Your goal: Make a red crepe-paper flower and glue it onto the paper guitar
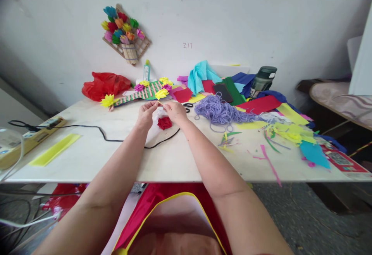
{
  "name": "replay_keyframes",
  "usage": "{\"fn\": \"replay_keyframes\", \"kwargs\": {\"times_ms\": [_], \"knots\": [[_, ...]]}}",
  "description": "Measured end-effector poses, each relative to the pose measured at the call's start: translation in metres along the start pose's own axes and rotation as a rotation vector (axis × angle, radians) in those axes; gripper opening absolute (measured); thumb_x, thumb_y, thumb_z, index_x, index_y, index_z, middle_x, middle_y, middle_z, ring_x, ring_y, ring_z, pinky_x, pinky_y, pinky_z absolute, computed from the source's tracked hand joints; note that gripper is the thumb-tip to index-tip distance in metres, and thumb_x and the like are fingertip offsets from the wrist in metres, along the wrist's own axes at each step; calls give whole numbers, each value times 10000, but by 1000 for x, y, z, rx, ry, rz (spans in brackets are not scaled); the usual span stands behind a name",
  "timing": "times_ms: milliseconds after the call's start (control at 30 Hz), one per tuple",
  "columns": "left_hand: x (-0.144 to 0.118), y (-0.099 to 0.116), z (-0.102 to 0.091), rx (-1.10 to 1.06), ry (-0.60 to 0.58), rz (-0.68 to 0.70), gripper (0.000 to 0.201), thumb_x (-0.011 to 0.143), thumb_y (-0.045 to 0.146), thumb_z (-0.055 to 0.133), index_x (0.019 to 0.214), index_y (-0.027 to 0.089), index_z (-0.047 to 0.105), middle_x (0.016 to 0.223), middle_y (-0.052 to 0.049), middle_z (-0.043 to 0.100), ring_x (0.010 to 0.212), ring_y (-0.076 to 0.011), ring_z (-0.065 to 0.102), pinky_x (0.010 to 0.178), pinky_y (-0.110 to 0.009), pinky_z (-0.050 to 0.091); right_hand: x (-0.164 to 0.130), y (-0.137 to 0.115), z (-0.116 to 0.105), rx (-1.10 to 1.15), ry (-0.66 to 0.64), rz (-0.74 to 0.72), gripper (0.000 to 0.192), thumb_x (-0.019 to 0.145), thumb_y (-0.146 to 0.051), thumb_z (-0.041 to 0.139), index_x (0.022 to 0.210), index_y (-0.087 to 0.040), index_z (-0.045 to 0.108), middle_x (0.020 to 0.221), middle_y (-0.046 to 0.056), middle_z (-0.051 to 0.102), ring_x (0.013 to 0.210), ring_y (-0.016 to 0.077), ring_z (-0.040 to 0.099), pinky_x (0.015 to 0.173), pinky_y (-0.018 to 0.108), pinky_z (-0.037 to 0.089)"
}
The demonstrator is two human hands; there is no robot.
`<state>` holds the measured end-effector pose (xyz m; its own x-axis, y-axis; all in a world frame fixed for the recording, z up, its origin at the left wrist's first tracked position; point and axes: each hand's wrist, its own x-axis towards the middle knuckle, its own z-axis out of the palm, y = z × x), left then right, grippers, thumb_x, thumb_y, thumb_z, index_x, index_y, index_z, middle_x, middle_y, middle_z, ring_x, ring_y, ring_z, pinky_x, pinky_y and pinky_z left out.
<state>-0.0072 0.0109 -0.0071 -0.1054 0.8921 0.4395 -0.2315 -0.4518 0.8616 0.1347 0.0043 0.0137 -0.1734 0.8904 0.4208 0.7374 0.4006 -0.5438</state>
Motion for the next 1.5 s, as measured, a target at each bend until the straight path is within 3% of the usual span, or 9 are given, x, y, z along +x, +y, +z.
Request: {"fn": "replay_keyframes", "kwargs": {"times_ms": [133, 300, 533, 900, 1067, 1200, 1300, 1400, 1500], "knots": [[-1, 1, 0, -46, -16, -2, 253, 655, 395, 818, 707, 174, 708, 687, -35, 676, 659, -168, 617, 686, -304, 469, 6, 8, 5, 229, -44, -32, 354, 961, -357, 464, 882, -142, 735, 688, 13, 660, 679, 129, 587, 654, 232, 418], [-1, 1, 0, -29, -26, -3, 270, 641, 423, 813, 702, 178, 718, 712, -43, 699, 708, -187, 639, 750, -326, 484, 5, 9, 5, 328, -31, -21, 338, 940, -357, 484, 790, -147, 701, 603, -17, 584, 620, 118, 534, 637, 229, 412], [9, -3, -14, 35, 191, 28, 255, 638, 412, 775, 714, 189, 676, 723, -55, 714, 831, -217, 661, 866, -366, 463, 0, 6, -4, 419, -9, 7, 327, 923, -364, 467, 795, -148, 677, 544, -48, 501, 551, 111, 467, 578, 229, 367], [26, -3, -52, 38, 556, 15, 228, 682, 447, 593, 723, 234, 521, 850, -37, 743, 1073, -216, 615, 890, -358, 390, 7, 22, -13, 148, 172, 79, 326, 937, -359, 459, 818, -166, 692, 683, -1, 613, 679, 141, 525, 649, 241, 364], [27, -1, -60, 71, 602, 21, 294, 762, 480, 560, 682, 241, 408, 804, -35, 725, 1029, -220, 600, 886, -366, 399, 5, 21, -18, 2, 182, 118, 312, 950, -348, 463, 864, -174, 708, 784, 34, 680, 768, 162, 574, 674, 250, 355], [25, 2, -57, 237, 563, 65, 365, 795, 529, 565, 604, 235, 464, 701, -46, 665, 949, -236, 586, 880, -359, 416, 3, 20, -17, -80, 164, 125, 319, 961, -363, 468, 926, -177, 725, 855, 55, 715, 797, 174, 595, 671, 259, 346], [23, 7, -55, 542, 537, 12, 371, 832, 509, 545, 607, 216, 578, 710, -57, 641, 987, -263, 586, 882, -357, 438, 3, 19, -16, -115, 153, 131, 322, 964, -369, 470, 955, -182, 732, 892, 62, 728, 812, 178, 606, 674, 264, 344], [19, 11, -54, 961, 516, -84, 269, 849, 356, 561, 636, 208, 633, 968, -78, 711, 1156, -292, 529, 986, -383, 408, 1, 19, -16, -134, 128, 138, 306, 960, -354, 475, 970, -190, 733, 901, 60, 735, 822, 180, 613, 683, 265, 347], [13, 12, -53, 1182, 470, -147, 76, 784, 234, 650, 807, 216, 720, 1284, -68, 651, 1298, -322, 428, 1077, -435, 339, 0, 17, -17, -129, 111, 133, 291, 956, -341, 480, 980, -199, 733, 918, 58, 740, 837, 181, 619, 699, 266, 358]]}}
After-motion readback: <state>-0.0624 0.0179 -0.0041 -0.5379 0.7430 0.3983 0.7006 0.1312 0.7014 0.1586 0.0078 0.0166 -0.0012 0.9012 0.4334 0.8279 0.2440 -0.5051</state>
